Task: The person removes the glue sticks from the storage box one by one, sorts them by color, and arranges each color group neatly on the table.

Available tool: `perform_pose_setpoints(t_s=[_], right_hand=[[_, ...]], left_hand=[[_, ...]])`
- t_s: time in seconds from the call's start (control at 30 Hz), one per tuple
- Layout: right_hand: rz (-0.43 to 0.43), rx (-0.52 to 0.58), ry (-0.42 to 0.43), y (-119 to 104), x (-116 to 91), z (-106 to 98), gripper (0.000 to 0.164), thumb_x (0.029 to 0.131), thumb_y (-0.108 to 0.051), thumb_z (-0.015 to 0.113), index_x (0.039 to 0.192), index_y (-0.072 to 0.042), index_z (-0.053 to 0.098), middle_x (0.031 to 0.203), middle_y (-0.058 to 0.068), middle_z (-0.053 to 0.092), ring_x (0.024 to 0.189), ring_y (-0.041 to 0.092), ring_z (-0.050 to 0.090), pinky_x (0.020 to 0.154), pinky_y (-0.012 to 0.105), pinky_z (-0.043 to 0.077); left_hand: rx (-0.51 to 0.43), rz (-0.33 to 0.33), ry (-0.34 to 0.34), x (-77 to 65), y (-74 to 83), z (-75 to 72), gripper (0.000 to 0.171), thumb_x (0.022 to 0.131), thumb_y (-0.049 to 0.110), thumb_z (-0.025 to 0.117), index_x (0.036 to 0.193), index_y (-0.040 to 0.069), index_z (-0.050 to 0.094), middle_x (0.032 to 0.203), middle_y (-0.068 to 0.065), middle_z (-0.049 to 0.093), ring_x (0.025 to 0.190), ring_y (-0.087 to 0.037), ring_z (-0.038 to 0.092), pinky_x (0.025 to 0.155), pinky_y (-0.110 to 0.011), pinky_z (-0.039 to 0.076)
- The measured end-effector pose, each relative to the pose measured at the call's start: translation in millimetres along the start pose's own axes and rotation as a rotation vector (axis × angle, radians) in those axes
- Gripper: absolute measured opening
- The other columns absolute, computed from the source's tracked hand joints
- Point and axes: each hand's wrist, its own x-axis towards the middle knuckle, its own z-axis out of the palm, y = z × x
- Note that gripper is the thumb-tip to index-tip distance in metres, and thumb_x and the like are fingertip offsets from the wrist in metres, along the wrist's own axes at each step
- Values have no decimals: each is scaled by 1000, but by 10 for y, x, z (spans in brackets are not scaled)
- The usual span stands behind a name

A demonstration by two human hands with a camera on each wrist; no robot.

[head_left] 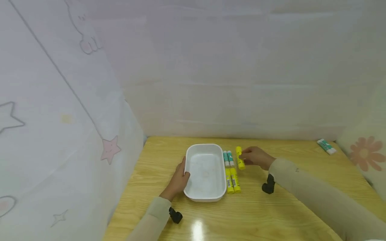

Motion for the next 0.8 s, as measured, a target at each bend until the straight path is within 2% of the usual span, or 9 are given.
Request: perform_pose_setpoints(t_s=[0.1,0.23,0.47,0.8], right_hand=[[55,-101,-12,310,-41,11,53,92,-23,66,129,11,50,123,22,57,101,28,63,91,46,51],[63,-173,-2,505,-49,145,52,88,-27,69,124,8,54,112,16,62,93,23,64,83,42,54],[103,-165,27,491,-34,275,45,86,-23,71,117,7,57,105,13,63,88,21,64,79,38,55],[123,-141,22,523,-11,303,46,87,-24,71,118,5,57,105,12,63,88,20,63,79,35,55]], left_hand=[[12,-9,-1,0,-9,-22,72,94,-1,41,156,3,5,153,-28,22,142,-40,22,113,-52,23],[16,2,0,10,-2,-23,71,94,-1,41,156,3,6,153,-28,22,142,-39,22,113,-52,22],[2,16,7,14,-7,1,71,94,-3,40,156,4,6,154,-27,20,142,-38,22,112,-51,24],[5,23,11,16,12,8,72,92,-5,40,156,2,5,154,-28,21,142,-39,22,112,-52,25]])
